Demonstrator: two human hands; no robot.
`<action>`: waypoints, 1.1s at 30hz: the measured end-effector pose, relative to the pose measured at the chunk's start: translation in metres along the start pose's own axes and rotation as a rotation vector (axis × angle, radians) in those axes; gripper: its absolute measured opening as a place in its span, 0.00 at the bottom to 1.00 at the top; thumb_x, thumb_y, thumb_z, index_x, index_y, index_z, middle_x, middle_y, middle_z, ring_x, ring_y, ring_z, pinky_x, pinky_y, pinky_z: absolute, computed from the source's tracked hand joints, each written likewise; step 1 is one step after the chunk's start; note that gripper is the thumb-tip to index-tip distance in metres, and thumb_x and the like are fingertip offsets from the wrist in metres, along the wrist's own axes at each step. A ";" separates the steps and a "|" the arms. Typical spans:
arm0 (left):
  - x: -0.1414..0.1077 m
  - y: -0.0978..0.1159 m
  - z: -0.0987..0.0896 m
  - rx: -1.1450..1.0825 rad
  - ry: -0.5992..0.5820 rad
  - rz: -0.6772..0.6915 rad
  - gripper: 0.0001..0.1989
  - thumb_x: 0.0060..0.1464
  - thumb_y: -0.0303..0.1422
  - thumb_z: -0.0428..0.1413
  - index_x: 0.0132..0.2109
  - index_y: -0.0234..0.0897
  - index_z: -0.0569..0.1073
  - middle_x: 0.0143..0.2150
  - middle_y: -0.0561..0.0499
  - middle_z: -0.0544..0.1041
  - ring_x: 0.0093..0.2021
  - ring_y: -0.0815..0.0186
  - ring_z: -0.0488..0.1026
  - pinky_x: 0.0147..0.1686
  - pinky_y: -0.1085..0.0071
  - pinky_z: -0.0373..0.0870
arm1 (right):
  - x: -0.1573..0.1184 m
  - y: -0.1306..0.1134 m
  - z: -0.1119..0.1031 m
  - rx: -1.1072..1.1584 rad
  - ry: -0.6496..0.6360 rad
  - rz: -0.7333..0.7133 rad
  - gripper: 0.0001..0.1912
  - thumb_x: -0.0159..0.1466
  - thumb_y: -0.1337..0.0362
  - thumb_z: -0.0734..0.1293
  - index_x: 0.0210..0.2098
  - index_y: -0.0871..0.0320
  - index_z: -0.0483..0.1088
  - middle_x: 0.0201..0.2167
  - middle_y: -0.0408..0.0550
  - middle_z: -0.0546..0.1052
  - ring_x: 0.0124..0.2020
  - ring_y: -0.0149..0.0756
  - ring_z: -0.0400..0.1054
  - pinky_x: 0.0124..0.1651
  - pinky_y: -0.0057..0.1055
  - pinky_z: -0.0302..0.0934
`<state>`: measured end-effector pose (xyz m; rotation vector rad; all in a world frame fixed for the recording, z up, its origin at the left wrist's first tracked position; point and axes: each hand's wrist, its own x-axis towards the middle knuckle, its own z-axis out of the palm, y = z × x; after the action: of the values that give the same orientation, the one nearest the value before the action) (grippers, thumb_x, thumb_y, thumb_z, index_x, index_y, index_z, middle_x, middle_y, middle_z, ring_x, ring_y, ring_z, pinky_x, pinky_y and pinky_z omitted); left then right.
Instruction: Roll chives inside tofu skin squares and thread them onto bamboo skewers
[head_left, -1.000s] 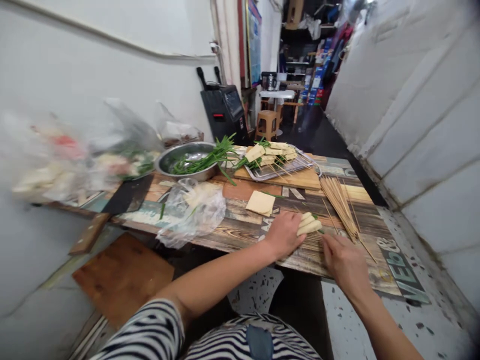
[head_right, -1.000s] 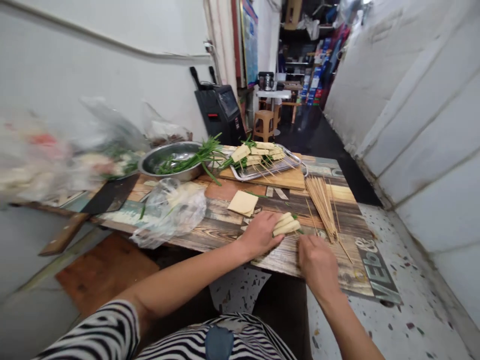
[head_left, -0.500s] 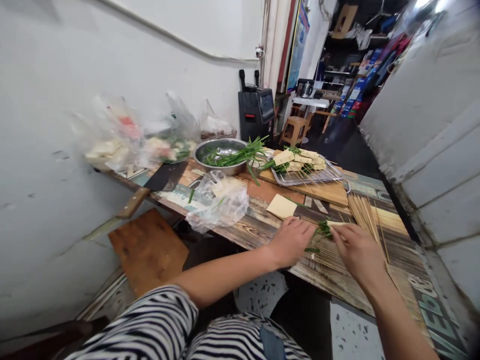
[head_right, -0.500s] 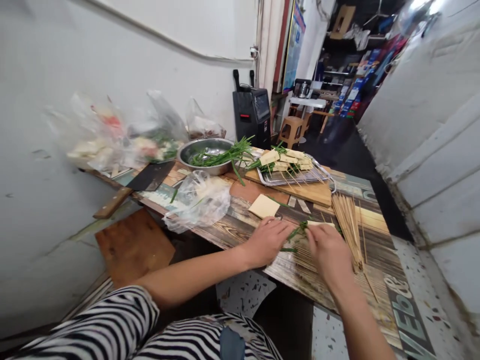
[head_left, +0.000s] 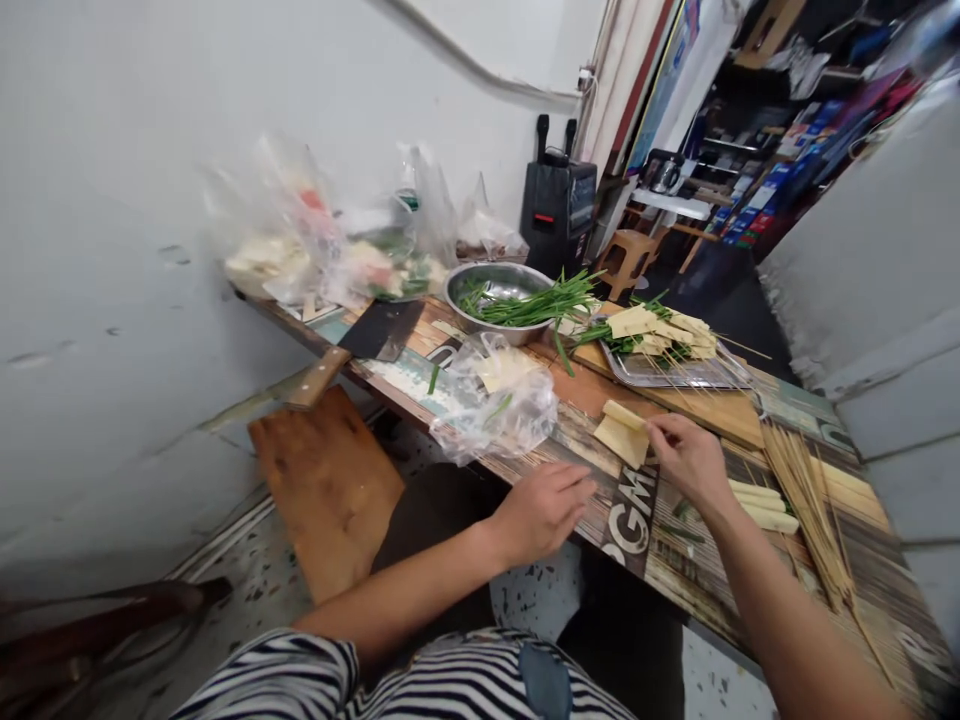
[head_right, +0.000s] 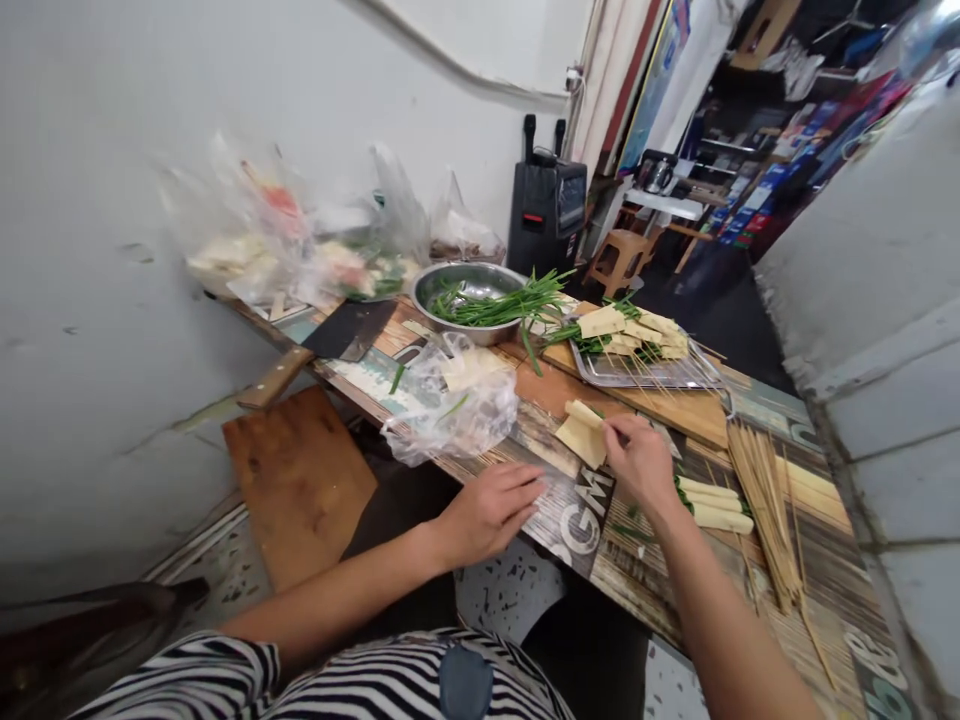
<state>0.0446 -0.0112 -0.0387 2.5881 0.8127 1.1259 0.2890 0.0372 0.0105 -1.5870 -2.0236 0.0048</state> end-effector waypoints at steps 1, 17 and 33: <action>0.000 -0.001 -0.002 0.004 0.041 -0.037 0.15 0.62 0.30 0.46 0.53 0.31 0.68 0.53 0.40 0.73 0.54 0.61 0.69 0.54 0.62 0.68 | 0.001 -0.008 -0.002 0.009 0.040 -0.020 0.14 0.63 0.61 0.58 0.31 0.59 0.74 0.33 0.50 0.77 0.35 0.36 0.71 0.39 0.32 0.65; -0.007 -0.020 -0.015 0.255 -0.127 0.091 0.22 0.62 0.47 0.45 0.47 0.32 0.69 0.45 0.44 0.72 0.50 0.58 0.66 0.58 0.53 0.53 | -0.031 -0.053 -0.008 -0.146 -0.311 -0.521 0.26 0.58 0.64 0.61 0.52 0.29 0.67 0.40 0.43 0.79 0.37 0.44 0.75 0.37 0.41 0.73; 0.000 -0.041 0.006 0.309 0.022 0.243 0.08 0.61 0.34 0.51 0.35 0.34 0.68 0.31 0.53 0.67 0.33 0.68 0.66 0.33 0.68 0.56 | 0.287 -0.139 0.120 -0.840 -0.705 -0.488 0.15 0.59 0.59 0.67 0.39 0.62 0.77 0.39 0.59 0.78 0.42 0.43 0.72 0.41 0.29 0.62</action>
<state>0.0322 0.0225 -0.0583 3.0027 0.7434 1.1748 0.0736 0.2923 0.0771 -1.6071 -3.2193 -0.6222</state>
